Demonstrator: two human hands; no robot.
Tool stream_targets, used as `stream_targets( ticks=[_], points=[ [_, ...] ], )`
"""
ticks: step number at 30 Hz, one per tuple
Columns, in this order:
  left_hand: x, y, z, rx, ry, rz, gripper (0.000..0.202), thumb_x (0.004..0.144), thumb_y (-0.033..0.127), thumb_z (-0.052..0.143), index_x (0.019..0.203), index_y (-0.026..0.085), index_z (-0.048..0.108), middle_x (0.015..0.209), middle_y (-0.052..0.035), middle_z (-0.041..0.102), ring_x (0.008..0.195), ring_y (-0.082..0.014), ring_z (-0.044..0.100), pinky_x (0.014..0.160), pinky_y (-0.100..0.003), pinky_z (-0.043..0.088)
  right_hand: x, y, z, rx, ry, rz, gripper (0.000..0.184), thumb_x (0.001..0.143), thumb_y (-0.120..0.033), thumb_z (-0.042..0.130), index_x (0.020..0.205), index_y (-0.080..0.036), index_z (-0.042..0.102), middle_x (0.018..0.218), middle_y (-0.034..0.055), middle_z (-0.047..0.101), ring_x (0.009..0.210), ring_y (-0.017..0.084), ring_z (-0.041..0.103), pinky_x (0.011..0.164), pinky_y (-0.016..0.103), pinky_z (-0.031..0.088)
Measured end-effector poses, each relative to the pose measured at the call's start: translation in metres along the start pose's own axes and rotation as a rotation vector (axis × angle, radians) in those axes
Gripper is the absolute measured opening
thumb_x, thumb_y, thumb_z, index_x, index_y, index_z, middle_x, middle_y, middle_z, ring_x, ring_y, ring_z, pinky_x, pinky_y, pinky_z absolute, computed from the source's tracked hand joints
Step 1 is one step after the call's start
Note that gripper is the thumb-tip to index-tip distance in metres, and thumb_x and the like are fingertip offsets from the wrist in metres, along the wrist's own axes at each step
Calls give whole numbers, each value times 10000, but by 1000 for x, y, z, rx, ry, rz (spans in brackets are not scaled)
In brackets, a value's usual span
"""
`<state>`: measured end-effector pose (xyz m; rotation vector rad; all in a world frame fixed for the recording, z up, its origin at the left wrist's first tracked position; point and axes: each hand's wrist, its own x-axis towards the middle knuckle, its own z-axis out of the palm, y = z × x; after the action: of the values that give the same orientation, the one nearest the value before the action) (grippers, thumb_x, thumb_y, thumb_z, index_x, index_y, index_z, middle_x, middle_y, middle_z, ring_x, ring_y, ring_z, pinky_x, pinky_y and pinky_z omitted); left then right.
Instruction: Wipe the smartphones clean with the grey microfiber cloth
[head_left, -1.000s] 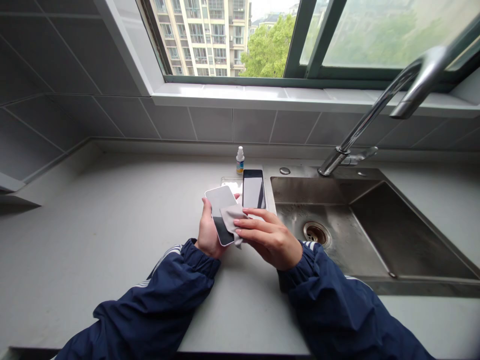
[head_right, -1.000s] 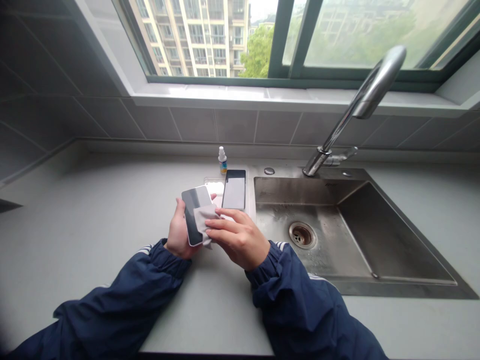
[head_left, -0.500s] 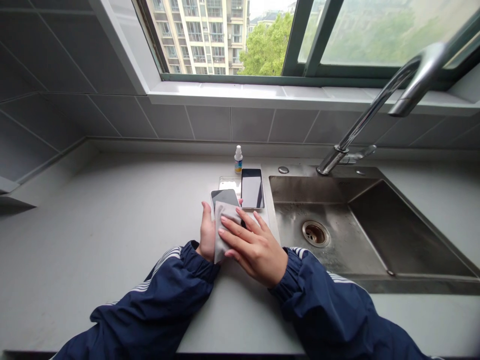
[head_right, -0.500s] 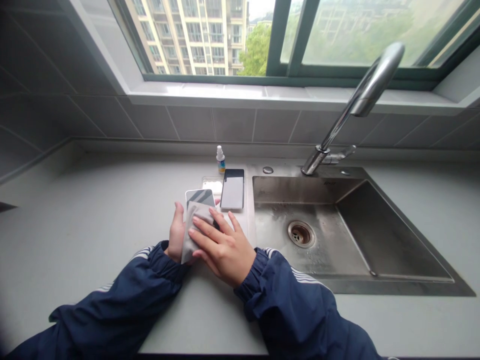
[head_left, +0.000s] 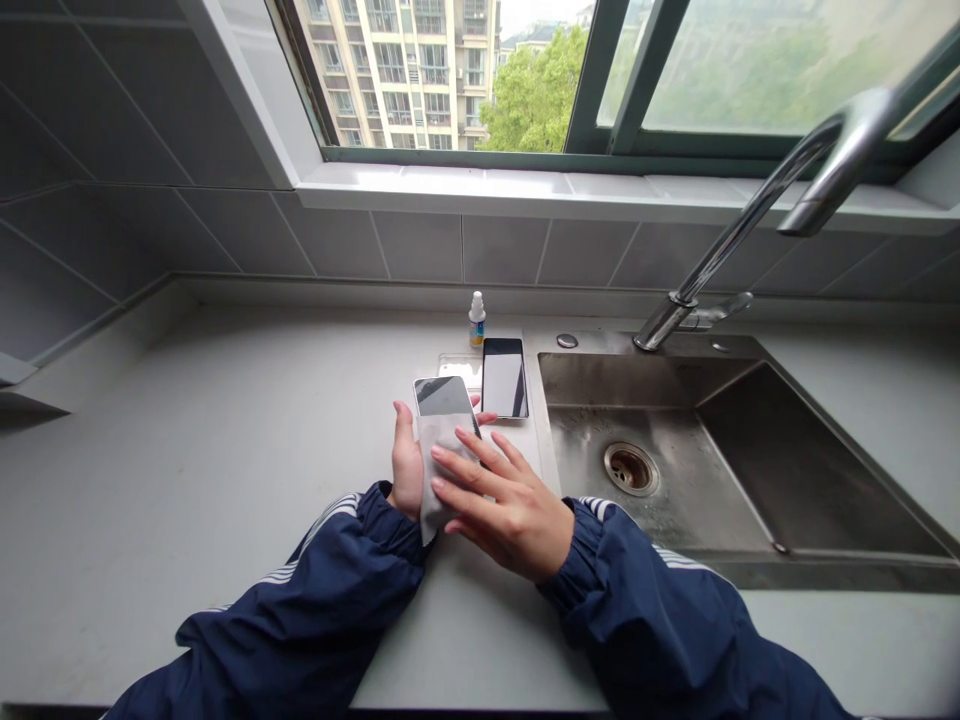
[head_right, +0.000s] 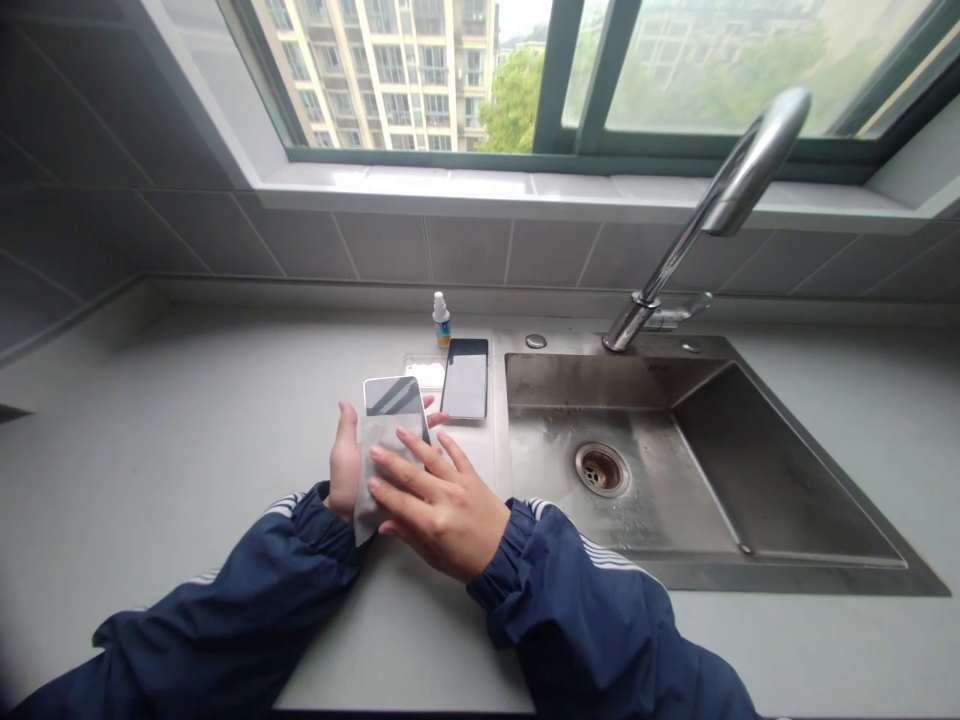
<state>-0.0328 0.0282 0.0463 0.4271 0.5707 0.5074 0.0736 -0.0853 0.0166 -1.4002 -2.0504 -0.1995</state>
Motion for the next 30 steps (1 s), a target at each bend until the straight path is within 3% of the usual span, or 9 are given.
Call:
stream_targets(
  ticks=[6,9,14,19,24,27,30],
  points=[
    [2,-3,-4,16,-4,-30,942,904,783,188,1409,56,511,1156,-246,699,933,-335,714,873,-481,557,0,1,2,75,187,-18,244,950,-105,583,1117,-213,724,1362,68,658,1372,264,515,1117,476,454],
    [4,-4,-3,20,9,5,888,930,745,189,1393,67,528,1111,-231,714,897,-314,716,847,-459,560,1,4,0,96,282,33,174,915,-120,653,1048,-194,735,1216,81,734,1227,267,620,1006,451,546],
    [5,-2,1,2,17,77,812,963,682,231,1354,48,554,1055,-209,726,835,-260,709,814,-374,560,0,4,1,132,334,96,160,879,-113,703,1004,-209,726,1093,54,769,1120,248,648,921,418,590],
    [2,-2,3,22,18,97,821,961,689,216,1371,51,530,1170,-229,698,871,-281,718,813,-389,564,-3,3,6,114,310,118,236,863,-126,730,1091,-186,716,1182,71,742,1147,264,626,957,435,579],
    [1,-5,3,29,-27,76,787,965,685,245,1308,49,556,1194,-243,689,1000,-317,711,943,-436,530,-3,1,5,85,326,175,387,857,-88,700,1225,-209,686,1218,75,725,1117,265,632,946,445,578],
    [5,-9,-3,63,-54,101,729,963,689,274,1231,97,603,1231,-214,683,1071,-332,692,984,-478,505,-2,0,1,175,380,221,457,855,-32,647,1269,-224,673,1214,76,727,1105,258,644,961,454,573],
    [13,-13,-10,154,-99,226,614,971,665,329,1195,173,621,1272,-149,680,1107,-297,678,989,-457,494,1,2,-3,361,487,359,416,884,-58,625,1239,-261,702,1190,60,738,1104,243,668,946,429,589]
  ],
)
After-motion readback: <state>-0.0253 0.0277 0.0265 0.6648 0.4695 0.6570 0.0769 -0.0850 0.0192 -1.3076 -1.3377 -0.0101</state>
